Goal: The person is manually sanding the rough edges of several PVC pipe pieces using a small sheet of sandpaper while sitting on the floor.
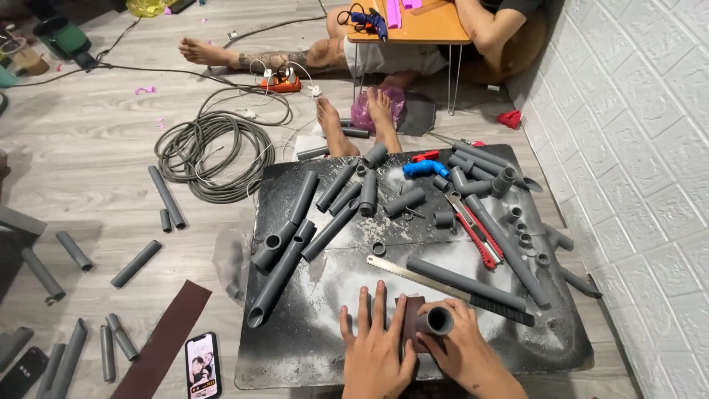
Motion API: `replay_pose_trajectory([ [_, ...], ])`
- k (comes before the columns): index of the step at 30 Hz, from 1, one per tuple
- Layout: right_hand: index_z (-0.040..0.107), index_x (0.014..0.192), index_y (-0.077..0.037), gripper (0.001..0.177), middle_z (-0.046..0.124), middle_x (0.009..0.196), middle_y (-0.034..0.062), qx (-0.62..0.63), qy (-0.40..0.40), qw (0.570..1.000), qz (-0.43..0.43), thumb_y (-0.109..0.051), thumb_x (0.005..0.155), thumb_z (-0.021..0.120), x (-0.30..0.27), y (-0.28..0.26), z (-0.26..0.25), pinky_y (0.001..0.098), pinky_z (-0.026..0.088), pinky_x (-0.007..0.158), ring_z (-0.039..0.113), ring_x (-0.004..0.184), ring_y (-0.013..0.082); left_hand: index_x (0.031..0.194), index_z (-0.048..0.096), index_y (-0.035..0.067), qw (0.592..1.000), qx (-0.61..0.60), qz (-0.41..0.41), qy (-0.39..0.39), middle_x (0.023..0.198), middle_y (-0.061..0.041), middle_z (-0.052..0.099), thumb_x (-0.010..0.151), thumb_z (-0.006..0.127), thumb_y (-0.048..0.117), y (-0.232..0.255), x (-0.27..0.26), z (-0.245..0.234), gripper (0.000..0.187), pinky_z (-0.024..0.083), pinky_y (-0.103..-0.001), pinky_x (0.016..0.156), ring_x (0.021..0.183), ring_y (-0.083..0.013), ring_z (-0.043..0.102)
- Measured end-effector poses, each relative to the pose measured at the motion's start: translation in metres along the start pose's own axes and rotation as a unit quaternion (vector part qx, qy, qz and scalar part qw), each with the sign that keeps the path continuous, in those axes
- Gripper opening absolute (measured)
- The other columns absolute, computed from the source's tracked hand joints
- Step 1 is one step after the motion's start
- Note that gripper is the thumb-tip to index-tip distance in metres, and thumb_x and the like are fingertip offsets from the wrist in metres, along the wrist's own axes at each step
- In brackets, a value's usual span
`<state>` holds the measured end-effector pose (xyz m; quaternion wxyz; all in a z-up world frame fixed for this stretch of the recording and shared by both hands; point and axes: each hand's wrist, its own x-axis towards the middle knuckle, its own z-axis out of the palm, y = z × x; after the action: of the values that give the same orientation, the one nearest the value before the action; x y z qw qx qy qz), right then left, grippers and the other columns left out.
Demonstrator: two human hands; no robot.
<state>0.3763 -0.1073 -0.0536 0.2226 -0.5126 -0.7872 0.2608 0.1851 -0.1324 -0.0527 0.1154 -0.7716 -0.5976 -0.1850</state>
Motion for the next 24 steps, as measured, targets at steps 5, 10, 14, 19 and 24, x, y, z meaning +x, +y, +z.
replay_pose_trajectory([
  [5,0.063,0.113,-0.017,0.025,0.067,0.118,-0.0016,-0.008,-0.015,1.0,-0.011,-0.033,0.094,0.066,0.001,0.007,0.012,0.0433,0.042,0.093,0.052,0.114,0.0233,0.158,0.033,0.028,1.0,0.005,0.008,-0.003,0.171,-0.012,0.015,0.088,0.04,0.055,-0.002,0.001,-0.002,0.075,0.005,-0.058,0.121,0.157,-0.0325,0.012],
  [10,0.062,0.118,-0.019,0.027,0.068,0.115,0.0016,-0.037,0.001,0.999,-0.035,-0.036,0.099,0.056,0.004,0.016,0.015,0.0469,0.04,0.092,0.051,0.115,0.028,0.156,0.039,0.024,0.997,-0.07,-0.003,-0.033,0.169,-0.017,0.016,0.089,0.046,0.051,-0.003,0.003,-0.008,0.072,0.007,-0.061,0.116,0.153,-0.0365,0.015],
  [14,0.064,0.111,-0.02,0.023,0.071,0.114,-0.004,-0.018,0.017,0.999,-0.027,-0.037,0.096,0.059,0.0,0.013,0.01,0.0437,0.04,0.091,0.053,0.114,0.0239,0.156,0.039,0.023,0.997,-0.074,-0.006,-0.037,0.168,-0.017,0.019,0.087,0.047,0.051,-0.002,0.003,-0.007,0.074,0.009,-0.062,0.115,0.152,-0.0381,0.017],
  [19,0.062,0.117,-0.019,0.029,0.07,0.116,-0.0066,-0.018,0.037,0.997,-0.067,-0.025,0.089,0.07,0.006,0.006,0.013,0.0413,0.041,0.087,0.056,0.108,0.0214,0.154,0.042,0.021,0.993,-0.109,-0.011,-0.048,0.166,-0.019,0.021,0.087,0.048,0.048,-0.003,0.006,-0.013,0.072,0.009,-0.063,0.114,0.151,-0.0398,0.018],
  [24,0.059,0.114,-0.018,0.023,0.067,0.118,-0.0037,-0.014,-0.012,1.0,-0.006,-0.027,0.094,0.065,0.006,0.001,0.0,0.046,0.038,0.096,0.054,0.117,0.0235,0.151,0.046,0.019,0.988,-0.135,-0.03,-0.07,0.164,-0.02,0.025,0.086,0.052,0.044,-0.002,0.009,-0.02,0.07,0.013,-0.065,0.111,0.148,-0.0424,0.022],
])
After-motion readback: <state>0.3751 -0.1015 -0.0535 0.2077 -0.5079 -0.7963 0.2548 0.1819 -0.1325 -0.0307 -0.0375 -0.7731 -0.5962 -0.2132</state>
